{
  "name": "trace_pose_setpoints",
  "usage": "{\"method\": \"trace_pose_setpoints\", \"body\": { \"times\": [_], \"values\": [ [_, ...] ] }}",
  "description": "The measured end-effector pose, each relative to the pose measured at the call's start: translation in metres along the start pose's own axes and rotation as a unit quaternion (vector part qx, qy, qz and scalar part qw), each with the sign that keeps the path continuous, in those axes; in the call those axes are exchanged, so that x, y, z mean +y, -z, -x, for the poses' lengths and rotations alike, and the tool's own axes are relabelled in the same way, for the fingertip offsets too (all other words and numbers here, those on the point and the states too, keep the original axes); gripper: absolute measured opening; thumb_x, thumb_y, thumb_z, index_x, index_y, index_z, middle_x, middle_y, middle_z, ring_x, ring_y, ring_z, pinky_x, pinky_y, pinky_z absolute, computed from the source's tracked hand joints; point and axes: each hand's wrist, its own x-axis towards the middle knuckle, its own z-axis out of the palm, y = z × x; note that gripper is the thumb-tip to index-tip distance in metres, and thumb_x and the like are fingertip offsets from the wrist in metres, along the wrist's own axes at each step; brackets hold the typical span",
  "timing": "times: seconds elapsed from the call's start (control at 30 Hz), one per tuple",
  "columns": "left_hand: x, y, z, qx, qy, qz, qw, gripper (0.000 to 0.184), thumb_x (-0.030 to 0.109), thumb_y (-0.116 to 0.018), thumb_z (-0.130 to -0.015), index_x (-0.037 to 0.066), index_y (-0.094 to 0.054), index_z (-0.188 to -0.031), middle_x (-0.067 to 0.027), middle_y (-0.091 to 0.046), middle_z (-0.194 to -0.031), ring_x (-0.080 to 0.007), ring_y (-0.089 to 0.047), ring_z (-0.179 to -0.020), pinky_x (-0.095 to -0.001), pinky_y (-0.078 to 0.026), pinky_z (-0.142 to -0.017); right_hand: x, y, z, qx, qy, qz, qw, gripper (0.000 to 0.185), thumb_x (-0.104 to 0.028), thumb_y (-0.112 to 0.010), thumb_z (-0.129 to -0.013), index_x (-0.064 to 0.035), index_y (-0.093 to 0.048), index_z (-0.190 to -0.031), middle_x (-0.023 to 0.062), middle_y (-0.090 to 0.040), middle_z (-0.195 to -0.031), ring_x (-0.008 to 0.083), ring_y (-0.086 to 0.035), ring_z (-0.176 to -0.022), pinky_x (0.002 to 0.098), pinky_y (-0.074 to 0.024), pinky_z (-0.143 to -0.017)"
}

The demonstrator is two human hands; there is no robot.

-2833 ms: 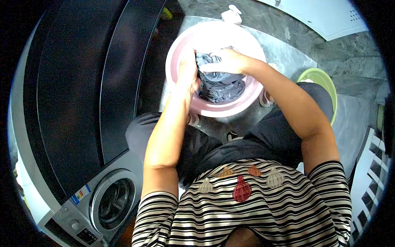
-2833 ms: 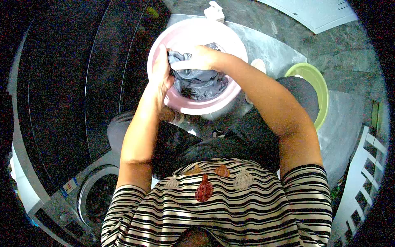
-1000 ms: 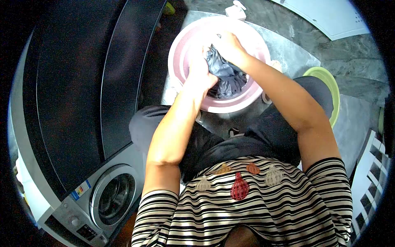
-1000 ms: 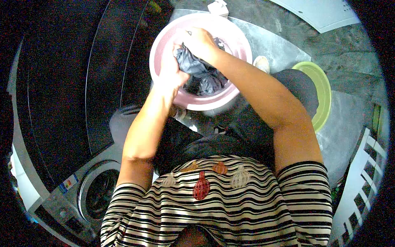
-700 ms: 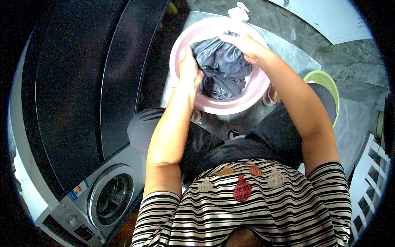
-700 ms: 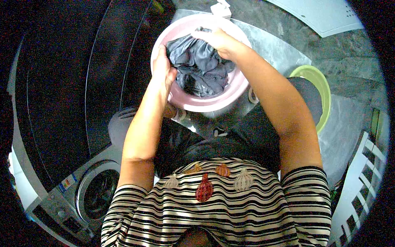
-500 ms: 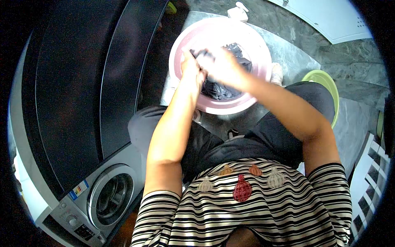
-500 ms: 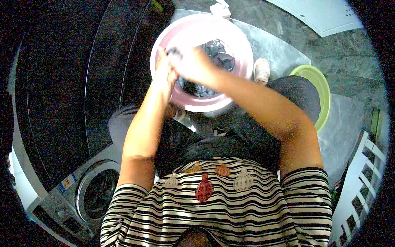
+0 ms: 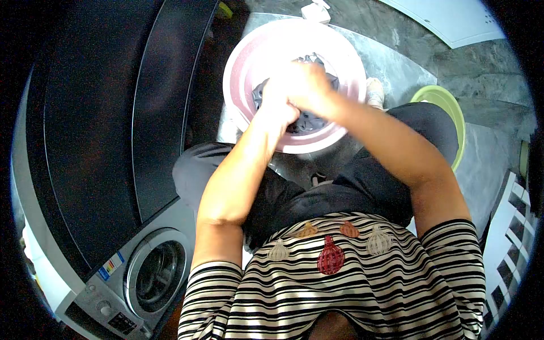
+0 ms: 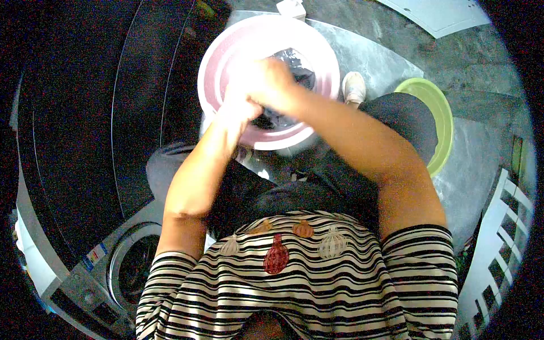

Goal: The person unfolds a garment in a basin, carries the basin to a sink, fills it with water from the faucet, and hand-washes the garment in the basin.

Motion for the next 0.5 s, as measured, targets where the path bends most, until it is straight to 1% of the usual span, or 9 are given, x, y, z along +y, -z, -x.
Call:
{"method": "trace_pose_setpoints", "body": {
  "times": [0.03, 0.13, 0.17, 0.23, 0.27, 0.3, 0.37, 0.43, 0.5],
  "values": [
    [-0.001, -0.02, 0.015, 0.064, 0.008, -0.006, 0.998, 0.04, 0.037, -0.054, -0.085, 0.008, -0.057, -0.112, -0.0115, -0.061, -0.109, -0.0245, -0.059, -0.1, -0.0422, -0.044, -0.091, 0.006, 0.009, -0.017, 0.011, -0.142, 0.02, 0.99, 0.026, -0.034, -0.053, -0.082, -0.0095, -0.062, -0.084, 0.0162, -0.064, -0.082, 0.0313, -0.063, -0.073, 0.0405, -0.0495, -0.063],
    [-0.003, 0.001, -0.007, 0.034, 0.007, -0.002, 0.999, 0.041, 0.044, -0.041, -0.092, 0.008, -0.057, -0.102, -0.0099, -0.061, -0.096, -0.025, -0.059, -0.092, -0.0408, -0.046, -0.085, -0.001, 0.007, -0.013, 0.031, -0.084, -0.017, 0.996, 0.026, -0.033, -0.052, -0.082, -0.0096, -0.061, -0.087, 0.0162, -0.063, -0.076, 0.0328, -0.063, -0.069, 0.043, -0.0498, -0.062],
    [-0.001, 0.021, -0.022, -0.024, -0.006, 0.027, 0.999, 0.04, 0.043, -0.04, -0.092, 0.008, -0.057, -0.099, -0.0097, -0.061, -0.094, -0.0252, -0.059, -0.089, -0.0413, -0.047, -0.083, -0.013, -0.001, 0.001, 0.02, -0.036, -0.056, 0.998, 0.026, -0.033, -0.053, -0.082, -0.0097, -0.06, -0.09, 0.0162, -0.062, -0.071, 0.0349, -0.062, -0.067, 0.0448, -0.0504, -0.061],
    [0.007, 0.076, -0.063, -0.409, -0.008, 0.128, 0.904, 0.037, 0.042, -0.04, -0.092, 0.009, -0.057, -0.094, -0.0093, -0.061, -0.09, -0.0257, -0.059, -0.085, -0.0422, -0.047, -0.08, -0.046, -0.015, 0.025, 0.088, 0.093, -0.01, 0.992, 0.025, -0.03, -0.055, -0.083, -0.0117, -0.058, -0.1, 0.0125, -0.062, -0.075, 0.0304, -0.062, -0.069, 0.0409, -0.0495, -0.06],
    [0.005, 0.072, -0.063, -0.436, 0.013, 0.187, 0.88, 0.036, 0.042, -0.04, -0.093, 0.009, -0.057, -0.091, -0.0091, -0.06, -0.088, -0.0259, -0.059, -0.083, -0.0427, -0.048, -0.078, -0.034, -0.019, 0.023, 0.055, 0.099, -0.028, 0.993, 0.025, -0.03, -0.055, -0.082, -0.0118, -0.059, -0.099, 0.0122, -0.062, -0.075, 0.0302, -0.062, -0.069, 0.0407, -0.0496, -0.061],
    [0.0, 0.042, -0.038, -0.294, 0.015, 0.14, 0.945, 0.034, 0.04, -0.044, -0.092, 0.009, -0.057, -0.096, -0.0096, -0.061, -0.092, -0.0258, -0.06, -0.087, -0.0421, -0.048, -0.081, -0.018, -0.019, 0.017, 0.021, 0.103, -0.046, 0.993, 0.026, -0.03, -0.056, -0.081, -0.0118, -0.059, -0.098, 0.0118, -0.062, -0.074, 0.03, -0.062, -0.069, 0.0405, -0.0497, -0.062],
    [-0.008, -0.006, -0.003, 0.002, 0.009, 0.026, 1.0, 0.033, 0.037, -0.05, -0.09, 0.009, -0.058, -0.105, -0.0106, -0.062, -0.101, -0.0257, -0.06, -0.095, -0.041, -0.048, -0.086, 0.008, 0.012, -0.013, 0.005, -0.08, 0.019, 0.997, 0.027, -0.034, -0.057, -0.08, -0.0099, -0.063, -0.091, 0.0136, -0.064, -0.078, 0.0302, -0.063, -0.072, 0.0414, -0.0497, -0.065],
    [-0.005, -0.01, -0.001, -0.064, 0.051, 0.024, 0.996, 0.044, 0.042, -0.051, -0.088, 0.007, -0.056, -0.114, -0.0102, -0.06, -0.114, -0.0278, -0.059, -0.103, -0.0471, -0.045, -0.092, 0.019, 0.021, -0.028, 0.082, -0.105, 0.006, 0.991, 0.033, -0.036, -0.049, -0.083, -0.0078, -0.066, -0.089, 0.0194, -0.064, -0.085, 0.0356, -0.062, -0.079, 0.0434, -0.049, -0.072],
    [0.001, -0.014, 0.004, -0.074, 0.025, 0.027, 0.997, 0.051, 0.049, -0.047, -0.089, 0.008, -0.054, -0.118, -0.0094, -0.058, -0.119, -0.0262, -0.056, -0.108, -0.0488, -0.042, -0.095, 0.027, 0.012, -0.034, 0.134, -0.084, -0.147, 0.976, 0.034, -0.035, -0.052, -0.085, -0.005, -0.066, -0.091, 0.0174, -0.065, -0.087, 0.0293, -0.064, -0.083, 0.0381, -0.0482, -0.075]
  ]
}}
